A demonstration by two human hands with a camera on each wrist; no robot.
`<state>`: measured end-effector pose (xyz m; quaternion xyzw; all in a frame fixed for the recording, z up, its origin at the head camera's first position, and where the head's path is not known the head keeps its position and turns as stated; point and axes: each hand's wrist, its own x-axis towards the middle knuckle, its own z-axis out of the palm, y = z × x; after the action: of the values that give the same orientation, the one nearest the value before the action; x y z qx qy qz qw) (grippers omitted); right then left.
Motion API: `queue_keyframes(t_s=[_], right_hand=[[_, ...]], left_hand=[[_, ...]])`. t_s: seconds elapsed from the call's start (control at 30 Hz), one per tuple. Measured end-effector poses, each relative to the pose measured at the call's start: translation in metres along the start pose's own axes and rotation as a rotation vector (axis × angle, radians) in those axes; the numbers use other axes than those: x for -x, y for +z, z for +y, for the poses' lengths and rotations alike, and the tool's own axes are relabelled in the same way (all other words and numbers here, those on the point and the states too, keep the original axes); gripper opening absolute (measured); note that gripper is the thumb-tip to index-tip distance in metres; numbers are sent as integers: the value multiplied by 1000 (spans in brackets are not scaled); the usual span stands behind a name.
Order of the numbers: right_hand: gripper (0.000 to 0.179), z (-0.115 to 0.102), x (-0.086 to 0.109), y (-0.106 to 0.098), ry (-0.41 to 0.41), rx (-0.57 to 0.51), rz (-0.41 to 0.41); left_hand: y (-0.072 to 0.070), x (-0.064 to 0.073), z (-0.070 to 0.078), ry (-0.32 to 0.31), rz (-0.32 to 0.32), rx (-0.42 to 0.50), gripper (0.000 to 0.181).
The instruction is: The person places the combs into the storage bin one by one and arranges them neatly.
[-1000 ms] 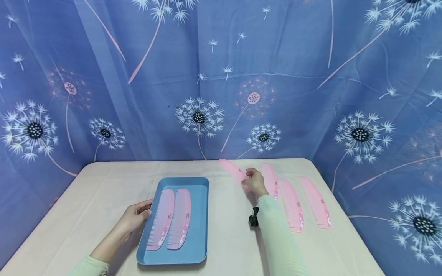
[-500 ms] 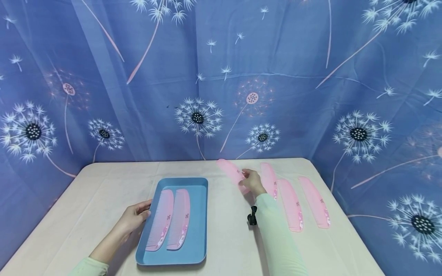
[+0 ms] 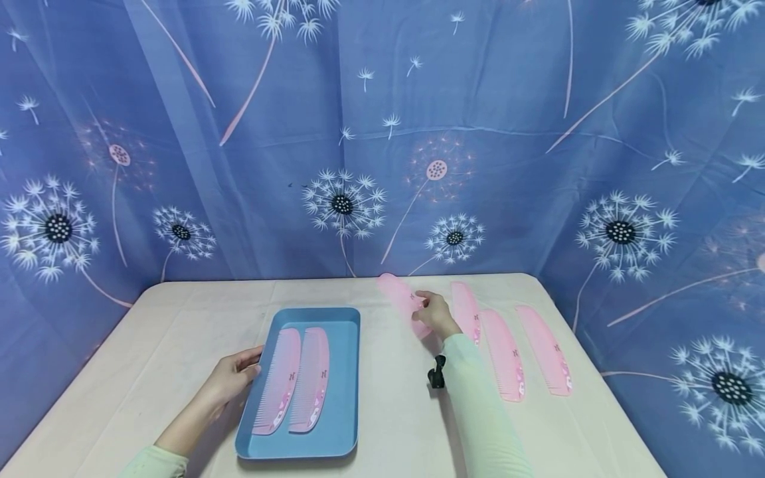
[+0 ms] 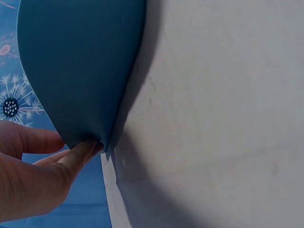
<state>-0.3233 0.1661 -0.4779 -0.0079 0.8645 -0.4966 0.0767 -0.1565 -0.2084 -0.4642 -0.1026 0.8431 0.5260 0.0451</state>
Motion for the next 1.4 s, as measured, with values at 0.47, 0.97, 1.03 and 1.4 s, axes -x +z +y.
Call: queue_keyframes(t_s=[0.47,0.97,1.03,1.4], right_hand=[[48,1,6,-3,73,-210,-69],[64,-2,11,-4,43,-366,-198],[66,-4,13,-3,34,-389,-216],[71,-20,25,1,-37,-435,-283]], left_hand=[[0,0,-1,-2,-1,4,44],[0,-1,-1,-10,4,1,44],[0,-1,-1,-16,7,2,44],[0,-2,-3,-9,-1,4,43]])
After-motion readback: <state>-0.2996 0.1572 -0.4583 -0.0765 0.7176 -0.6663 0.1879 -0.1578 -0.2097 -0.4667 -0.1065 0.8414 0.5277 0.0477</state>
